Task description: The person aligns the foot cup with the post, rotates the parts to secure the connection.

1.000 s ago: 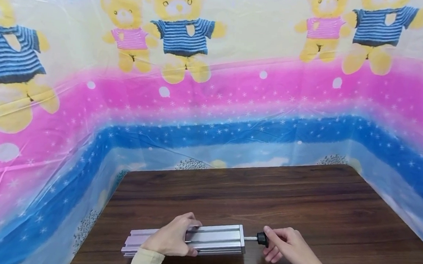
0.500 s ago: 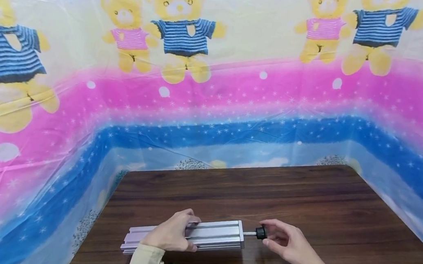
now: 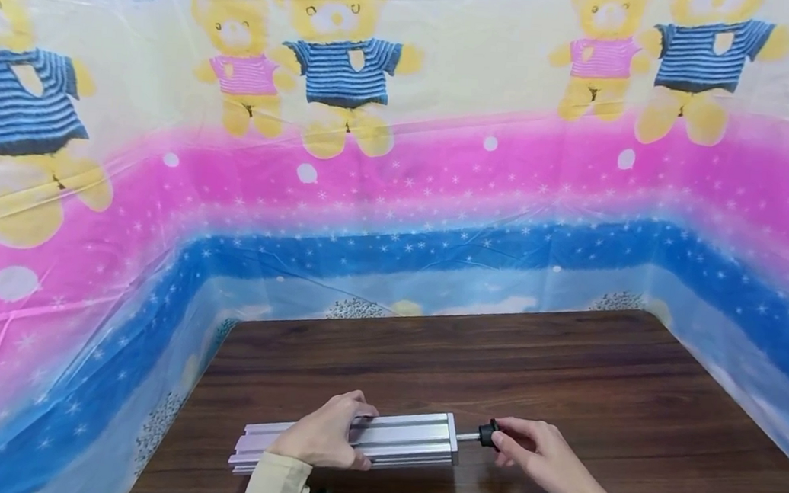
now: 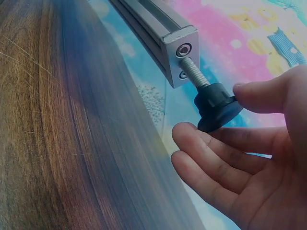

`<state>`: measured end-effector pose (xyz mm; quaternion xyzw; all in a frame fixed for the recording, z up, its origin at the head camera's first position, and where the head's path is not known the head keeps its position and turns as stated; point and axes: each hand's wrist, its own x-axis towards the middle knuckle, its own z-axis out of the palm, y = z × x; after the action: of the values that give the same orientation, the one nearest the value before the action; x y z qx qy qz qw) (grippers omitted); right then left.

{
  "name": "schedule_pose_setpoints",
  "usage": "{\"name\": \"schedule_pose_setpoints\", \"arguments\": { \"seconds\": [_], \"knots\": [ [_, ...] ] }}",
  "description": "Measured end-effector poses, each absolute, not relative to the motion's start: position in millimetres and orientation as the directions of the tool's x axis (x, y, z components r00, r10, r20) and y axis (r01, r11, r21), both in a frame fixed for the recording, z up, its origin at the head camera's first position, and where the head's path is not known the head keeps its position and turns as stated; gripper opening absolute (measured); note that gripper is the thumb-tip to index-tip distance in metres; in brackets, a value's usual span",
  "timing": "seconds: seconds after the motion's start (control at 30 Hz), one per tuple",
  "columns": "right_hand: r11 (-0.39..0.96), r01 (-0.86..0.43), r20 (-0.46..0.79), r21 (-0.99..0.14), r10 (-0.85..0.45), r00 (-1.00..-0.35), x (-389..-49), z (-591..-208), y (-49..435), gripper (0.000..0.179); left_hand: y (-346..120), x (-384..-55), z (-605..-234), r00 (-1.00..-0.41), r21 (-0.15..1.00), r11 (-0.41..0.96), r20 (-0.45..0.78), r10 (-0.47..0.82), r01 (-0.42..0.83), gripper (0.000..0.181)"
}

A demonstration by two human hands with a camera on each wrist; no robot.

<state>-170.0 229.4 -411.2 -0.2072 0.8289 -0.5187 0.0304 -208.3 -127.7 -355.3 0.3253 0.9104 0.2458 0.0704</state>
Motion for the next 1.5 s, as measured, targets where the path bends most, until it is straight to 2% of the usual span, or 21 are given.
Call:
{"name": "schedule_pose_setpoints", "arguments": {
  "seconds": [0.2, 0.5, 0.63, 0.77, 0.9, 1.03, 1.13, 1.3, 1.5],
  "knots": [
    [0.374, -0.294, 0.150, -0.879, -0.369, -0.917, -169.6, -410.6, 226.2, 0.035, -128.4, -208.0, -355.8, -0.779, 0.499, 0.668, 0.022, 0.627, 0.552, 0.060],
    [0.387, -0.200, 0.060, -0.900, -0.345, -0.937, -172.2, -411.9, 224.6, 0.051, -128.8, -208.2, -352.6, -0.784, 0.471, 0.680, 0.041, 0.619, 0.561, 0.062],
    [0.401, -0.177, 0.043, -0.899, -0.322, -0.946, -172.0, -410.1, 227.1, 0.049, -127.3, -209.3, -350.2, -0.789, 0.482, 0.683, 0.031, 0.613, 0.550, 0.062],
    [0.376, -0.277, 0.148, -0.884, -0.338, -0.930, -168.8, -409.6, 228.6, 0.048, -126.9, -210.0, -349.4, -0.786, 0.495, 0.676, 0.022, 0.618, 0.545, 0.061],
    [0.330, -0.437, 0.305, -0.837, -0.382, -0.873, -167.2, -410.8, 228.6, 0.045, -126.7, -210.2, -349.6, -0.779, 0.503, 0.667, 0.020, 0.627, 0.550, 0.059],
    [0.301, -0.492, 0.369, -0.817, -0.384, -0.847, -167.1, -410.1, 228.4, 0.038, -125.3, -211.1, -348.4, -0.768, 0.516, 0.650, 0.023, 0.641, 0.558, 0.056],
    [0.310, -0.455, 0.339, -0.835, -0.363, -0.868, -166.4, -407.7, 229.0, 0.035, -123.3, -211.6, -346.7, -0.759, 0.513, 0.642, 0.030, 0.650, 0.570, 0.058],
    [0.305, -0.313, 0.200, -0.900, -0.348, -0.916, -165.9, -405.0, 230.5, 0.040, -120.3, -210.8, -345.6, -0.762, 0.489, 0.653, 0.037, 0.646, 0.578, 0.061],
    [0.291, -0.249, 0.135, -0.924, -0.359, -0.923, -167.0, -407.1, 232.1, 0.041, -119.9, -208.3, -348.5, -0.776, 0.498, 0.670, 0.010, 0.630, 0.551, 0.061]
  ]
}}
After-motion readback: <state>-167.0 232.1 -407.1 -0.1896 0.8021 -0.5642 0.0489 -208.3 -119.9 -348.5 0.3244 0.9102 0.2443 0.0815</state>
